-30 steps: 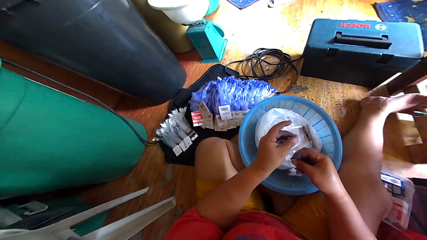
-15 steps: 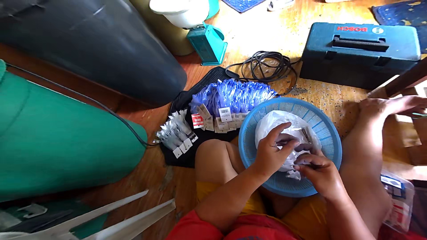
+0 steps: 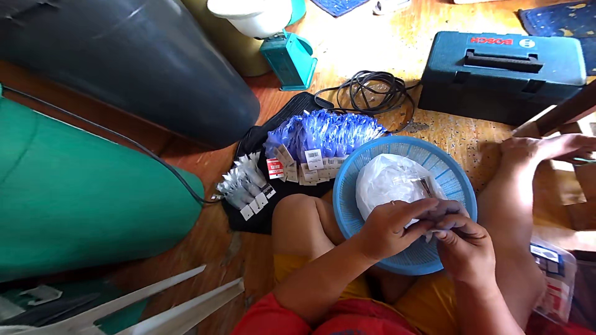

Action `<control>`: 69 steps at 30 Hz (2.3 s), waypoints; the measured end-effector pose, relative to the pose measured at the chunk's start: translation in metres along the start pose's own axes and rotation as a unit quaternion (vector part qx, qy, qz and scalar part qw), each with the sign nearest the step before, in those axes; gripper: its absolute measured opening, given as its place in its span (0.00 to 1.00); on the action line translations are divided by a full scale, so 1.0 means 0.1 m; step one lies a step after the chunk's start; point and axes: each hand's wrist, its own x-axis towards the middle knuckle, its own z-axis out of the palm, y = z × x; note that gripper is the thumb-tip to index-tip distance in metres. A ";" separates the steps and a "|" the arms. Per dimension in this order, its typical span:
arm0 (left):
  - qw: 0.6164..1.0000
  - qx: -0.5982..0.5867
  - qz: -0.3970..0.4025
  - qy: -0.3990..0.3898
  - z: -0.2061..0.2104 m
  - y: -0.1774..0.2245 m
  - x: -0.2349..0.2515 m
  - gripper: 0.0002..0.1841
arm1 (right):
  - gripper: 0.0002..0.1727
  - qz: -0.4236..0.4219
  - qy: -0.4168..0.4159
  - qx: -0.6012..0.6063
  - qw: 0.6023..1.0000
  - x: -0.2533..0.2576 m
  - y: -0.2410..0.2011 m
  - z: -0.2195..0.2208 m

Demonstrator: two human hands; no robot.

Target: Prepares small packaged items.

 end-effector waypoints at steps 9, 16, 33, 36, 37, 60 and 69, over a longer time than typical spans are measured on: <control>1.000 0.012 0.012 -0.022 -0.01 -0.02 -0.03 0.18 | 0.03 0.015 0.059 0.048 0.997 0.00 0.04 0.09; 0.999 0.035 0.028 -0.008 -0.01 -0.03 -0.08 0.18 | 0.03 0.018 0.108 0.071 0.991 0.00 0.07 0.23; 0.997 -0.008 -0.061 -0.035 -0.27 0.12 -0.24 0.32 | 0.05 0.028 0.048 -0.125 0.991 -0.02 -0.21 0.49; 0.990 0.026 -0.108 -0.091 -0.26 0.09 -0.28 0.32 | 0.06 -0.010 0.021 -0.141 0.990 0.05 -0.40 0.44; 0.985 0.040 -0.123 -0.115 -0.27 0.07 -0.29 0.31 | 0.07 -0.016 0.015 -0.138 0.990 0.08 -0.49 0.41; 0.737 0.244 -0.183 -0.603 0.60 -0.46 0.02 0.13 | 0.06 -0.010 0.184 -0.070 0.980 0.20 -0.50 -0.61; 0.942 -0.065 -0.248 -0.215 -0.17 -0.27 -0.02 0.09 | 0.05 0.077 0.189 -0.056 0.977 0.13 -0.47 -0.57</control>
